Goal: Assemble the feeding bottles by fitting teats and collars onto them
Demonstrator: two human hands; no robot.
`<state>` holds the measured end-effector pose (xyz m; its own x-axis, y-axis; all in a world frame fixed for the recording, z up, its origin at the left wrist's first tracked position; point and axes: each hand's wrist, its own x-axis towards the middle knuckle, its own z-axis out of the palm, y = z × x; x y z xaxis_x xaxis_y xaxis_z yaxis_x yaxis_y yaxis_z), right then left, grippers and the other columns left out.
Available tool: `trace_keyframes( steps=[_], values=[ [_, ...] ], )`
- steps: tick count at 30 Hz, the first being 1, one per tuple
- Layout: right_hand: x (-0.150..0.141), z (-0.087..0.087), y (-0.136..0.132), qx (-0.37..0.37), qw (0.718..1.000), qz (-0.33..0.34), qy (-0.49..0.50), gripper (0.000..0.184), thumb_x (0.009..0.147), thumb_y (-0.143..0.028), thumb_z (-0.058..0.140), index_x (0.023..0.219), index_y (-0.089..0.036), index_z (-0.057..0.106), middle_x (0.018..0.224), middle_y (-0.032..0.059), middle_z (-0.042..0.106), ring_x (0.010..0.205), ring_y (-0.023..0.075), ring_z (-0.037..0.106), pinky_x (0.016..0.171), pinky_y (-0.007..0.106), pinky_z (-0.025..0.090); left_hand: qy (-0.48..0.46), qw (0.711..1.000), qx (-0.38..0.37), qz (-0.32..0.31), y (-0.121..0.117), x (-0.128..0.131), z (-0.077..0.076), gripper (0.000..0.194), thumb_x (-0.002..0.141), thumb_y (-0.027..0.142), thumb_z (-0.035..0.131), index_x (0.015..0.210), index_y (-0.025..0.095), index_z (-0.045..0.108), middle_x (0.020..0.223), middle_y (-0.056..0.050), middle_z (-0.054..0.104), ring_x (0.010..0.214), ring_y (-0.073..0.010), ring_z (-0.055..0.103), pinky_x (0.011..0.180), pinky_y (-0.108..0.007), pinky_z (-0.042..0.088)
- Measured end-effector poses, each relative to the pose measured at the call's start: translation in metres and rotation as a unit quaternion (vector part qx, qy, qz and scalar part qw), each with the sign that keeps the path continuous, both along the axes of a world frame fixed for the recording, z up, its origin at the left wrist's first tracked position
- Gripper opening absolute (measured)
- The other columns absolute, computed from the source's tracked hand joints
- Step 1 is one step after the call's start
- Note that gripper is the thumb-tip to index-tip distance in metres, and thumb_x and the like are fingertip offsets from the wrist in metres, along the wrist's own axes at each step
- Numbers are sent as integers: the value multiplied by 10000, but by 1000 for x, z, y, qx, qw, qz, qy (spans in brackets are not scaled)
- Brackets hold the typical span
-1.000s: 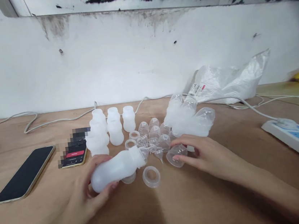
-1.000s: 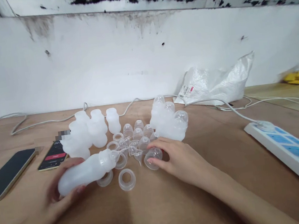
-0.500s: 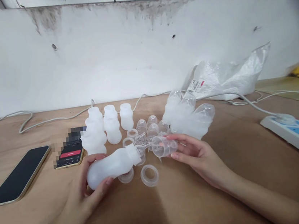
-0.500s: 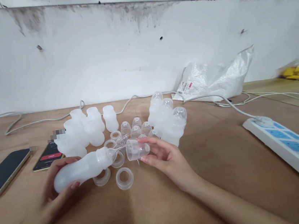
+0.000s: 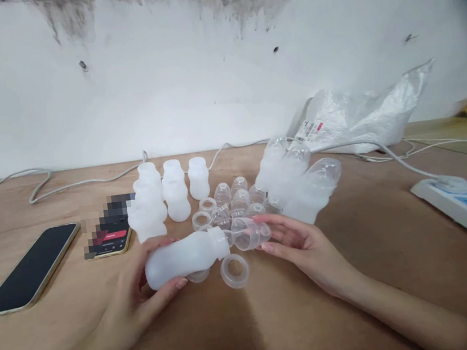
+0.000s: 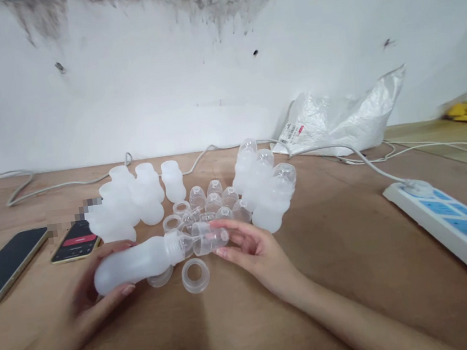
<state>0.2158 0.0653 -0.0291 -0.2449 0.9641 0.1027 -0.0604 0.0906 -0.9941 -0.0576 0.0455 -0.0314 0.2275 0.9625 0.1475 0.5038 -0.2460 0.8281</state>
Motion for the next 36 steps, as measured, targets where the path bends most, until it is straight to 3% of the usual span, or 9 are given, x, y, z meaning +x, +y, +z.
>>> trace_keyframes(
  steps=[8, 16, 20, 30, 36],
  values=[
    [1, -2, -3, -6, 1000, 5, -22, 305, 732, -233, 657, 1024, -312, 614, 1043, -10, 661, 1007, 138, 596, 879, 275, 479, 18, 1000, 17, -4, 1, 0, -1, 388, 792, 344, 554, 1137, 281, 387, 1148, -34, 513, 940, -204, 570, 703, -267, 527],
    [-2, -1, -4, 0, 999, 13, -31, 315, 727, -231, 654, 1032, -297, 613, 1039, 9, 659, 985, 153, 609, 872, 308, 490, 8, 995, 43, -86, 1, 2, -1, 407, 823, 287, 502, 1192, 290, 332, 1200, -67, 443, 1037, -222, 522, 764, -279, 521],
    [-2, 0, -4, 9, 1000, 12, -24, 320, 717, -211, 660, 1025, -285, 612, 1009, 14, 664, 979, 152, 612, 849, 297, 504, -17, 996, 9, -84, 1, 0, -5, 447, 830, 299, 507, 1228, 328, 305, 1197, -44, 464, 991, -203, 555, 773, -280, 524],
    [-4, -3, -4, 9, 1000, 10, 11, 326, 673, -125, 686, 953, -278, 619, 1046, -9, 672, 949, 124, 633, 798, 229, 534, -58, 994, -11, -89, 0, -2, -7, 431, 829, 283, 528, 1204, 331, 321, 1270, -34, 441, 1124, -206, 484, 874, -293, 484],
    [-7, 3, -5, 13, 1000, -20, 2, 325, 619, -89, 710, 889, -266, 671, 990, -18, 699, 886, 130, 662, 764, 220, 556, -14, 996, 9, -92, 0, -1, -4, 422, 844, 300, 490, 1222, 334, 304, 1214, -40, 474, 1001, -198, 556, 766, -269, 520]
  ],
)
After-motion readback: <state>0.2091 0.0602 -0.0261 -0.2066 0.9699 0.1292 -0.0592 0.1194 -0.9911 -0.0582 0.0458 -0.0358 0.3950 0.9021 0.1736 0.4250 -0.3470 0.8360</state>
